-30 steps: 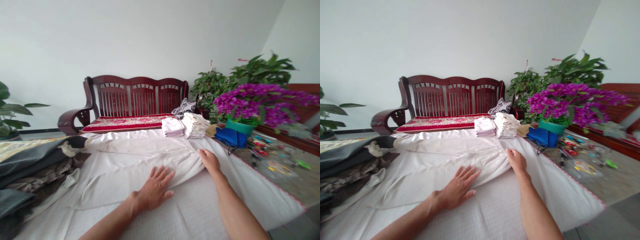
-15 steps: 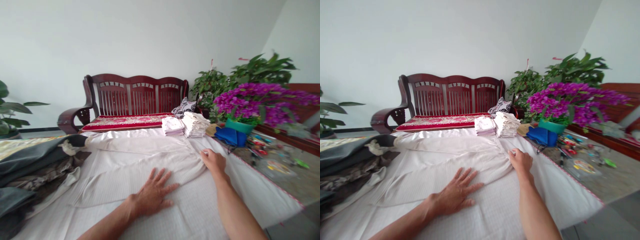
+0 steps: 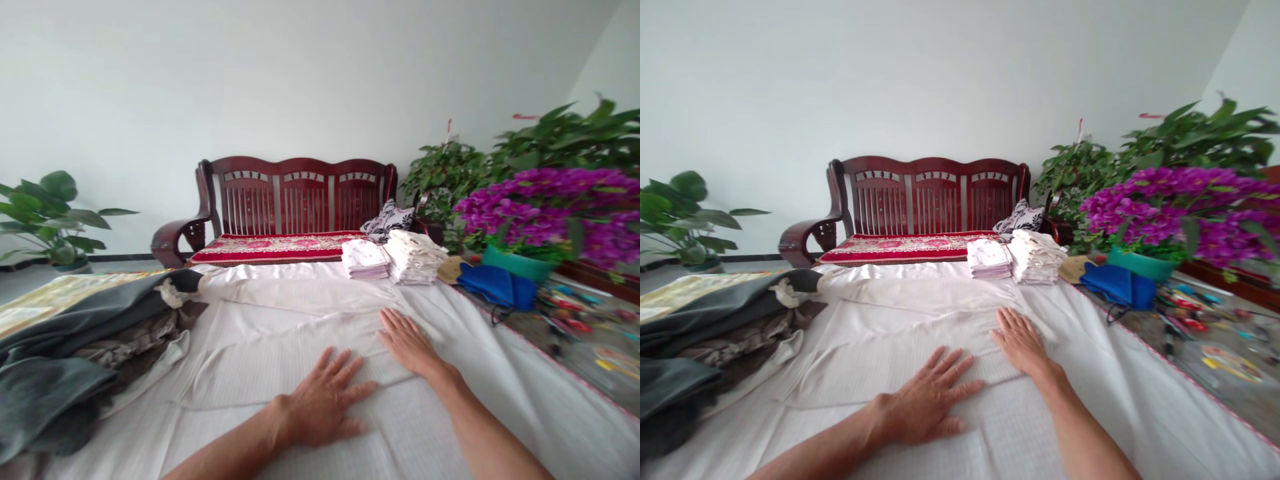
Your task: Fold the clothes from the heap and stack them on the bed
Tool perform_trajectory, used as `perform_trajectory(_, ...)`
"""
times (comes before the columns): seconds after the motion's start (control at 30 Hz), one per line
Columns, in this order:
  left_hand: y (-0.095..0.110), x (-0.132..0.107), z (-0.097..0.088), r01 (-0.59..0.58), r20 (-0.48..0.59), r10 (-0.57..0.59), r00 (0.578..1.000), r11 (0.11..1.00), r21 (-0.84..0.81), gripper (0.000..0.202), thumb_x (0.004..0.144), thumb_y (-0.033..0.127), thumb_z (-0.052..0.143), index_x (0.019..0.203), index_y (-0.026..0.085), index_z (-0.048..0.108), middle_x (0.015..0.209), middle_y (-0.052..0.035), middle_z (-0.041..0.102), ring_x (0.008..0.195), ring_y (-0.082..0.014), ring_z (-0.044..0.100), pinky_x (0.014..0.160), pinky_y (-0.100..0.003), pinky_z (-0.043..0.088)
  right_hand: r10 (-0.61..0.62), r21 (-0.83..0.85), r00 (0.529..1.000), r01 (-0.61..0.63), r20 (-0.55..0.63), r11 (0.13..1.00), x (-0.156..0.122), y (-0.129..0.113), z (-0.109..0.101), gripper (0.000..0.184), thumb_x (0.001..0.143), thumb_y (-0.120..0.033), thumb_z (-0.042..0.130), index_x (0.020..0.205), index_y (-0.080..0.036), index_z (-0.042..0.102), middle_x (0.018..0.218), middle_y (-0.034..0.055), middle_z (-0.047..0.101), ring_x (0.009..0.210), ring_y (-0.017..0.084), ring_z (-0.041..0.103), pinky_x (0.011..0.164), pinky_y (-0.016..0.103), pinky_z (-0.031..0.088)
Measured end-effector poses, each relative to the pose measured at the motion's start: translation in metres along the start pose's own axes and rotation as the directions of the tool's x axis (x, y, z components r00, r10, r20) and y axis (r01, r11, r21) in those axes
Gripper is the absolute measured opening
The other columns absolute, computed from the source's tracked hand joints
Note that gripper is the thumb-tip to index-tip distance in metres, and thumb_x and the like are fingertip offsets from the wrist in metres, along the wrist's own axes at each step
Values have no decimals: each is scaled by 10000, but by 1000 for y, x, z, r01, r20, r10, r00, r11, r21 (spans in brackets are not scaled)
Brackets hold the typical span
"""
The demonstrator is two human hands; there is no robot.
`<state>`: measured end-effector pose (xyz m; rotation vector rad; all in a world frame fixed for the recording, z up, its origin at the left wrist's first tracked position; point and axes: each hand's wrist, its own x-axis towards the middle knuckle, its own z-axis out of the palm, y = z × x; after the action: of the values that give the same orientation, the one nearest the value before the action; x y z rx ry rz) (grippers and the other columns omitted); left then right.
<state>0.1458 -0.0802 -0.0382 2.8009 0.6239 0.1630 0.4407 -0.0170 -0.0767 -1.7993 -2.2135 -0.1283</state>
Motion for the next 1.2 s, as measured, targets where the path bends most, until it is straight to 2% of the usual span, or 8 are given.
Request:
perform_trajectory(0.2,1,-54,-17,-28,6,29,1000,991,-133,730,974,685,347,1593,304,282,1682,-115,154,1537,-373,149,1231,-628,89,67,-81,995,-73,-68,994,-7,50,1,528,908,-445,424,1375,-277,605,1488,91,554,1418,328,447,1169,586,317)
perform_trajectory(0.37,-21,-76,-55,110,-95,-168,981,889,-444,594,1014,582,342,1474,250,516,1430,-78,615,1322,-254,573,1148,-350,412,89,-91,977,-109,-195,990,18,55,-7,501,952,-446,326,1241,-253,686,1316,106,688,1321,356,550,1074,619,430)
perform_trajectory(0.47,-60,-51,-75,369,-271,-515,813,816,-445,505,1035,472,330,1260,199,690,1252,-81,728,1187,-237,665,1062,-331,480,-72,7,987,74,-141,997,54,25,-14,520,972,-408,310,1293,-196,659,1333,127,675,1310,319,568,1101,534,447)
perform_trajectory(0.53,-93,-21,-77,482,-357,-586,727,806,-343,480,1026,416,356,1322,176,649,1327,-107,686,1247,-258,627,1111,-382,437,-165,41,984,168,-70,985,81,-6,-14,529,982,-374,293,1344,-180,627,1394,132,632,1356,316,524,1120,527,429)
perform_trajectory(0.73,-179,44,-64,676,-355,-622,698,736,38,596,1028,489,334,1519,172,449,1593,-119,415,1506,-281,313,1234,-414,255,-171,11,977,171,127,985,140,-70,7,604,1001,-432,288,1521,-165,440,1591,141,405,1485,291,340,1195,541,298)
perform_trajectory(0.83,-217,28,-65,763,-345,-705,619,644,53,602,1019,493,347,1514,168,452,1586,-172,409,1499,-353,307,1222,-527,229,-94,-33,968,105,234,994,148,-61,20,632,999,-445,276,1555,-163,383,1627,119,339,1508,278,291,1217,516,259)
perform_trajectory(0.97,-267,-25,-69,863,-330,-806,492,500,66,577,1004,483,383,1504,203,447,1593,-179,392,1481,-383,327,1178,-606,236,-25,-74,986,37,165,997,144,-26,34,641,980,-457,301,1548,-177,404,1630,101,339,1514,275,278,1225,500,255)
perform_trajectory(1.2,-294,-64,-70,898,-392,-812,433,424,113,571,1006,499,370,1490,213,472,1571,-172,430,1461,-359,370,1169,-531,283,70,-118,997,-68,11,991,138,25,47,601,949,-485,353,1458,-218,530,1537,127,489,1442,331,413,1158,566,353)
